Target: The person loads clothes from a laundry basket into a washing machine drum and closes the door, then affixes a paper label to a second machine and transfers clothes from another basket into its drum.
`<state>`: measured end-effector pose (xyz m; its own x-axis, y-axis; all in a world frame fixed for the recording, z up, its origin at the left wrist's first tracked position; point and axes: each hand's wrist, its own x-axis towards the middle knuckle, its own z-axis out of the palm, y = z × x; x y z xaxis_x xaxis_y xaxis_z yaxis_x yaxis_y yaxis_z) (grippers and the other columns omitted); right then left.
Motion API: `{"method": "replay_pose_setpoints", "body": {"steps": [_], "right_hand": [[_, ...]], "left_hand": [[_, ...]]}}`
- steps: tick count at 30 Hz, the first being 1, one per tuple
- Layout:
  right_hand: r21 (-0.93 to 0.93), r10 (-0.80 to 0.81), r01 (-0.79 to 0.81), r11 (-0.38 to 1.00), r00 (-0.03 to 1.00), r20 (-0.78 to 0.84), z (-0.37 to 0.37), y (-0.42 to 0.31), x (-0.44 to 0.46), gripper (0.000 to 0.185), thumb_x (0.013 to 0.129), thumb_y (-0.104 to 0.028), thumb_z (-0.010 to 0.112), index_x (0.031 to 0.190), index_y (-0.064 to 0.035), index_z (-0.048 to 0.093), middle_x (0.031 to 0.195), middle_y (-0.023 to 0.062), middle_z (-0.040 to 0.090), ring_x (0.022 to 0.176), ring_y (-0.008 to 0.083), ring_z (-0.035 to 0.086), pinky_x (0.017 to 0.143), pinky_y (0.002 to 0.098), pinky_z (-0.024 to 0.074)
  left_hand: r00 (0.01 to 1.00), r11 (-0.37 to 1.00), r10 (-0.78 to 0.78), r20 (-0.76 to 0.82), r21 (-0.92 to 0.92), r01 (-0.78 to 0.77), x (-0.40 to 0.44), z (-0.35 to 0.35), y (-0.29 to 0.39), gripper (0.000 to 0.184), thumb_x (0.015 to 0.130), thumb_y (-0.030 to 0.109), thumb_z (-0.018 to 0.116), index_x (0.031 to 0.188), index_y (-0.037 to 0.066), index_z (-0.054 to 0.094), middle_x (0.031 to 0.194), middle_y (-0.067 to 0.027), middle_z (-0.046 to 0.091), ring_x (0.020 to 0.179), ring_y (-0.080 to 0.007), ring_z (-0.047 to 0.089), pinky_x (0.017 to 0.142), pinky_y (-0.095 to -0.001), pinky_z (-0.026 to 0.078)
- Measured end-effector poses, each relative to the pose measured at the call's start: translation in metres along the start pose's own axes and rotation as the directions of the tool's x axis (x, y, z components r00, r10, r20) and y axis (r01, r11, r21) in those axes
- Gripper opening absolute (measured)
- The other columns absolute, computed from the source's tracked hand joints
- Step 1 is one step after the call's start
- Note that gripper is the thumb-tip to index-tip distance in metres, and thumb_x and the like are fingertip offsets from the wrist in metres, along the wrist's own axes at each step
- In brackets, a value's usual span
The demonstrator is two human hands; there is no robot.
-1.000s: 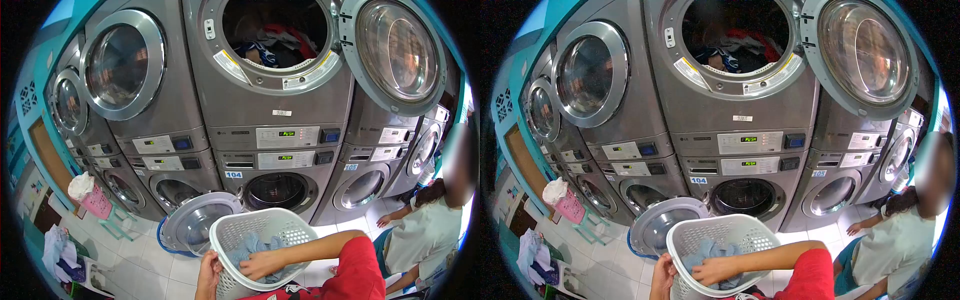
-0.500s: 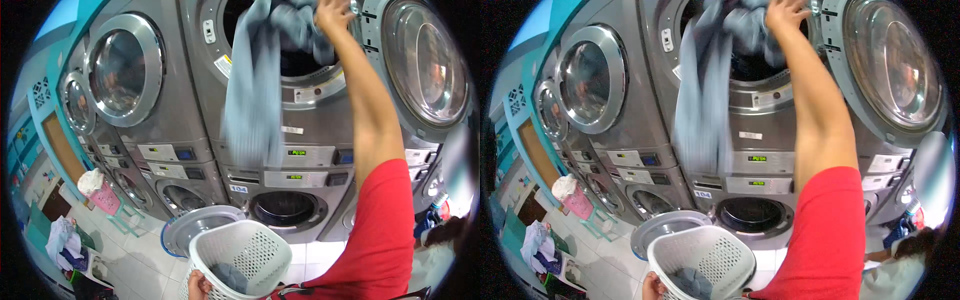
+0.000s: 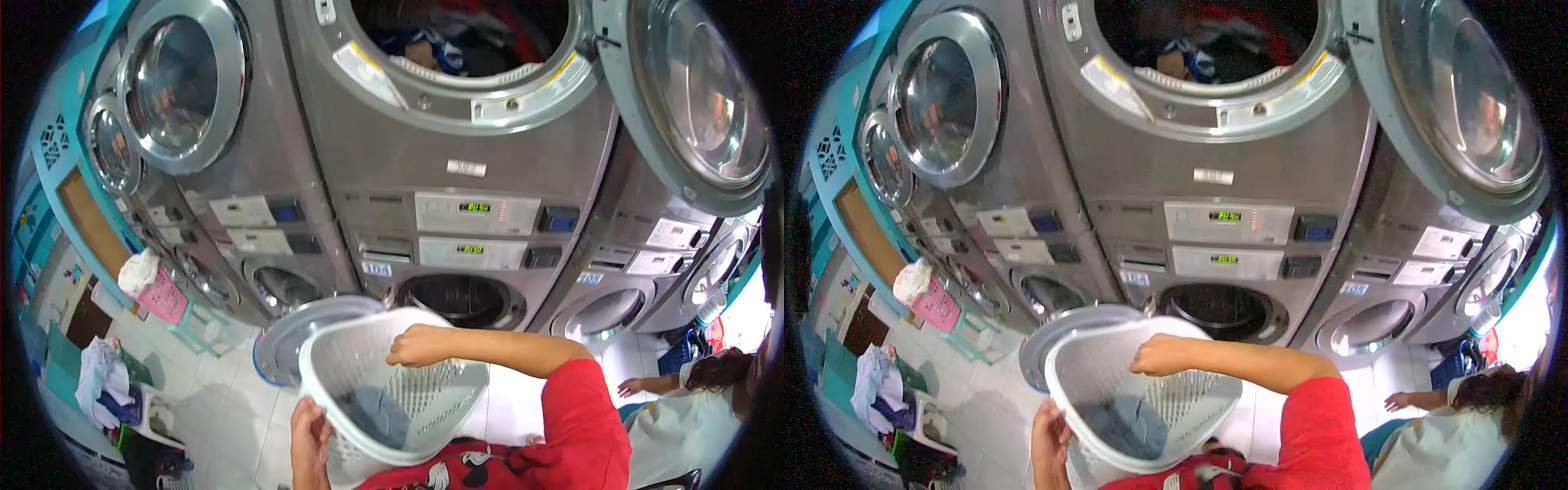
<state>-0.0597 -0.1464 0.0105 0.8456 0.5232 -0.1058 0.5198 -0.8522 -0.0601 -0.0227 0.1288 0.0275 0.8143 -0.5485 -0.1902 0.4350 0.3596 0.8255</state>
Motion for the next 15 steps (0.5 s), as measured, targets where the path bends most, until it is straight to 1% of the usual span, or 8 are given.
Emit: {"method": "replay_pose_setpoints", "body": {"steps": [1,3,4,6,10,12,14,15], "right_hand": [[0.048,-0.018,0.017,0.999,1.0,0.004,0.026,-0.004,0.016,0.023,0.069,-0.018,0.054,0.09,-0.0091,0.052,0.079,0.0075,0.054,0.076,0.0243,0.055,0.059,0.0345,0.046],[0.243,0.014,-0.063,0.968,0.98,0.198,0.083,-0.025,0.053,0.056,0.064,-0.033,0.062,0.114,-0.0143,0.043,0.113,0.012,0.046,0.099,0.0273,0.048,0.073,0.0432,0.0427],[0.229,-0.031,-0.015,0.973,0.98,0.196,0.104,-0.035,0.069,0.075,0.058,-0.041,0.066,0.121,-0.0185,0.033,0.122,0.0118,0.035,0.108,0.0302,0.038,0.078,0.0495,0.0372],[0.191,-0.077,0.03,0.981,0.967,0.245,0.15,-0.053,0.104,0.106,0.045,-0.052,0.071,0.131,-0.0248,0.015,0.137,0.0096,0.009,0.122,0.0345,0.015,0.083,0.062,0.0254],[0.076,0.17,-0.177,0.981,0.982,0.088,0.194,-0.098,0.108,0.102,0.048,-0.049,0.071,0.131,-0.0199,0.019,0.135,0.0109,0.016,0.122,0.0346,0.017,0.084,0.0612,0.0259],[0.095,0.33,-0.337,0.937,0.94,0.083,0.216,-0.091,0.101,0.075,0.062,-0.037,0.066,0.125,-0.0162,0.032,0.132,0.0109,0.024,0.122,0.0301,0.021,0.085,0.0603,0.0267],[0.006,0.423,-0.449,0.894,0.847,0.323,0.251,-0.072,0.106,0.059,0.064,-0.029,0.064,0.117,-0.0141,0.042,0.122,0.0125,0.038,0.119,0.03,0.026,0.085,0.057,0.0314],[0.004,0.414,-0.439,0.899,0.851,0.322,0.28,-0.066,0.11,0.059,0.064,-0.029,0.064,0.117,-0.0141,0.042,0.122,0.0125,0.038,0.119,0.03,0.026,0.085,0.057,0.0314]], "left_hand": [[0.999,0.999,-0.032,-0.041,0.009,0.033,-0.002,0.007,0.006,0.012,0.07,0.007,0.05,0.081,0.004,0.047,0.071,-0.0006,0.047,0.051,-0.0057,0.042,0.035,-0.0151,0.027],[0.999,0.999,-0.031,0.037,0.042,0.029,-0.004,0.019,0.021,0.013,0.071,0.007,0.05,0.084,0.004,0.047,0.071,0.0017,0.046,0.054,-0.0042,0.041,0.037,-0.0144,0.027],[0.998,0.994,-0.005,0.057,0.109,-0.001,-0.005,0.027,0.031,0.014,0.072,0.011,0.051,0.083,0.004,0.046,0.07,0.001,0.045,0.052,-0.0039,0.038,0.037,-0.0143,0.026],[0.981,0.998,-0.036,0.189,0.06,0.025,-0.008,0.035,0.051,0.018,0.072,0.016,0.05,0.081,0.001,0.045,0.068,-0.0014,0.045,0.045,-0.0045,0.035,0.035,-0.0145,0.025],[0.985,0.999,-0.04,0.168,0.034,0.035,-0.023,0.033,0.083,0.026,0.069,0.02,0.046,0.081,-0.003,0.044,0.071,-0.0085,0.05,0.044,-0.0056,0.038,0.033,-0.0135,0.025],[0.99,0.998,-0.054,0.128,0.049,0.048,-0.032,0.032,0.084,0.027,0.069,0.021,0.045,0.081,-0.004,0.044,0.071,-0.0089,0.05,0.044,-0.0056,0.038,0.033,-0.0137,0.025],[0.978,0.999,-0.021,0.206,0.05,0.011,-0.039,0.029,0.086,0.029,0.069,0.022,0.045,0.081,-0.004,0.043,0.069,-0.0095,0.05,0.046,-0.0054,0.038,0.033,-0.014,0.024],[0.98,0.999,-0.014,0.197,0.048,0.004,-0.039,0.028,0.085,0.029,0.069,0.022,0.045,0.081,-0.004,0.043,0.069,-0.0095,0.05,0.046,-0.0054,0.038,0.033,-0.014,0.024]]}}
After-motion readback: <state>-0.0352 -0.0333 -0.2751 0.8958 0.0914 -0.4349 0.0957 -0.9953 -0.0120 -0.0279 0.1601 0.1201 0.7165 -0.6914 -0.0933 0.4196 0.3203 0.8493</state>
